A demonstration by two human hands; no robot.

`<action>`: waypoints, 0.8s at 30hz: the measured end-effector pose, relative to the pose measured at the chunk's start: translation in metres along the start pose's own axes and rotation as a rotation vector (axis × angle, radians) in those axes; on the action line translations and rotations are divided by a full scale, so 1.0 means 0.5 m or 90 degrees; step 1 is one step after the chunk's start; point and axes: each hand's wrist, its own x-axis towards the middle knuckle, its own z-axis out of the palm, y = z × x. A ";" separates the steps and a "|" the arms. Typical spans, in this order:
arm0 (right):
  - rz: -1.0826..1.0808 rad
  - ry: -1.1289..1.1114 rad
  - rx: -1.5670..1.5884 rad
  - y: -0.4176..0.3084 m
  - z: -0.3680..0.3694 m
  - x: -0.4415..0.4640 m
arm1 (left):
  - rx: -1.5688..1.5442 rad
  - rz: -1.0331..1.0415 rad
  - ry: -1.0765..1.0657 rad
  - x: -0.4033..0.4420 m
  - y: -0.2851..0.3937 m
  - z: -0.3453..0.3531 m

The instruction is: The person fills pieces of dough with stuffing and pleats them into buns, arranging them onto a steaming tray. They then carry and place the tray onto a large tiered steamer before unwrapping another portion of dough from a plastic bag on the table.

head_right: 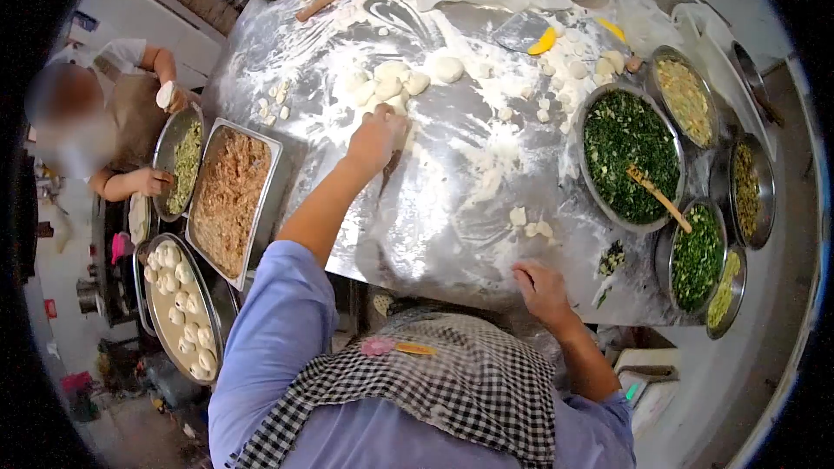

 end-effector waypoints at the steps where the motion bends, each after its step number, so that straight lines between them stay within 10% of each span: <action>1: -0.018 -0.010 -0.010 0.004 -0.016 0.014 | -0.089 0.035 0.121 -0.008 -0.004 0.005; 6: -0.099 -0.065 0.027 0.036 -0.058 0.093 | -0.849 -0.295 -0.161 -0.169 0.028 -0.006; 9: -0.097 -0.107 0.007 0.031 -0.058 0.124 | -0.365 -0.200 -0.076 -0.258 0.041 0.044; 13: -0.119 -0.124 -0.055 0.003 -0.053 0.136 | -0.255 0.035 0.170 -0.248 0.084 0.044; 17: -0.153 -0.099 -0.008 0.000 -0.042 0.103 | -0.300 0.017 -0.094 -0.255 0.045 0.046; 24: -0.065 -0.128 0.009 -0.002 -0.014 0.048 | -0.043 0.134 -0.034 -0.250 0.101 0.057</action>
